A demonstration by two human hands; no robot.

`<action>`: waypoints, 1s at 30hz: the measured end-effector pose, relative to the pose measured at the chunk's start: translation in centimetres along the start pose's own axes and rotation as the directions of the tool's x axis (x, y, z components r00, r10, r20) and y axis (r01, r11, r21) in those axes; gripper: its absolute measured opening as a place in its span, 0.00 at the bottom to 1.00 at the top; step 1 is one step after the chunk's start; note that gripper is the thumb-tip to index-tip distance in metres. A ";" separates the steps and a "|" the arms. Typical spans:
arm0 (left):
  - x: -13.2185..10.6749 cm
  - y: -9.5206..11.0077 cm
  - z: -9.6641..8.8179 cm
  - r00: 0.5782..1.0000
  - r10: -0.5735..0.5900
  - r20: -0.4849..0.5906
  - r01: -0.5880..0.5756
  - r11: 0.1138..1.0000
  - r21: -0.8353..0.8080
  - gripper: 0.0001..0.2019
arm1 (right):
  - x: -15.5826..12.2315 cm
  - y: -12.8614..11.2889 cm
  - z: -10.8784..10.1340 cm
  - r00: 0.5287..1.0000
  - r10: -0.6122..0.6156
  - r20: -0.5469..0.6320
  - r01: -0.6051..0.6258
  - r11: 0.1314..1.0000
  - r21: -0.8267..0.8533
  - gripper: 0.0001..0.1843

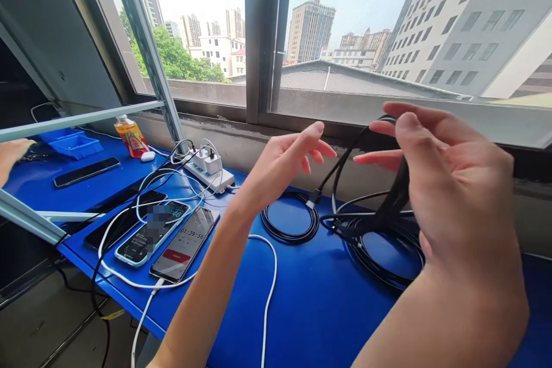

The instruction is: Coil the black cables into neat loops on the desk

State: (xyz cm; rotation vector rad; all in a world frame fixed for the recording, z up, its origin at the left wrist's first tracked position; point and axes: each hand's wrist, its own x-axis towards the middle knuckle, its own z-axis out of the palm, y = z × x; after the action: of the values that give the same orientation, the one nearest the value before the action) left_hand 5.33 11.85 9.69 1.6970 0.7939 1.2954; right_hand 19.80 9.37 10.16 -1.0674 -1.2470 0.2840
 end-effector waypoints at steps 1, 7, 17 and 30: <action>-0.1 0.2 0.2 0.999 -0.001 0.037 0.002 0.999 -0.032 0.22 | -0.1 -0.2 0.4 0.999 -0.035 0.032 0.034 0.999 0.014 0.10; -0.7 1.0 0.5 0.990 -0.036 0.138 0.047 0.996 -0.079 0.25 | -0.2 0.0 2.3 0.966 -0.116 0.230 0.116 0.993 0.012 0.15; -0.4 1.3 -1.3 0.991 -0.058 0.120 0.079 0.981 -0.178 0.10 | -0.3 -0.4 3.2 0.985 -0.143 0.092 0.150 0.986 -0.068 0.15; 0.0 1.0 -1.4 0.970 -0.164 -0.181 0.097 0.938 -0.332 0.11 | -0.1 -0.1 -1.7 0.721 0.597 0.352 -0.408 0.777 -0.480 0.43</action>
State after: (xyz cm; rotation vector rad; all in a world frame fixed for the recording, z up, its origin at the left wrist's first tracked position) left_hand 3.97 11.69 10.76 1.2454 0.7539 1.4359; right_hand 21.25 8.39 10.33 -1.7587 -1.4637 0.8184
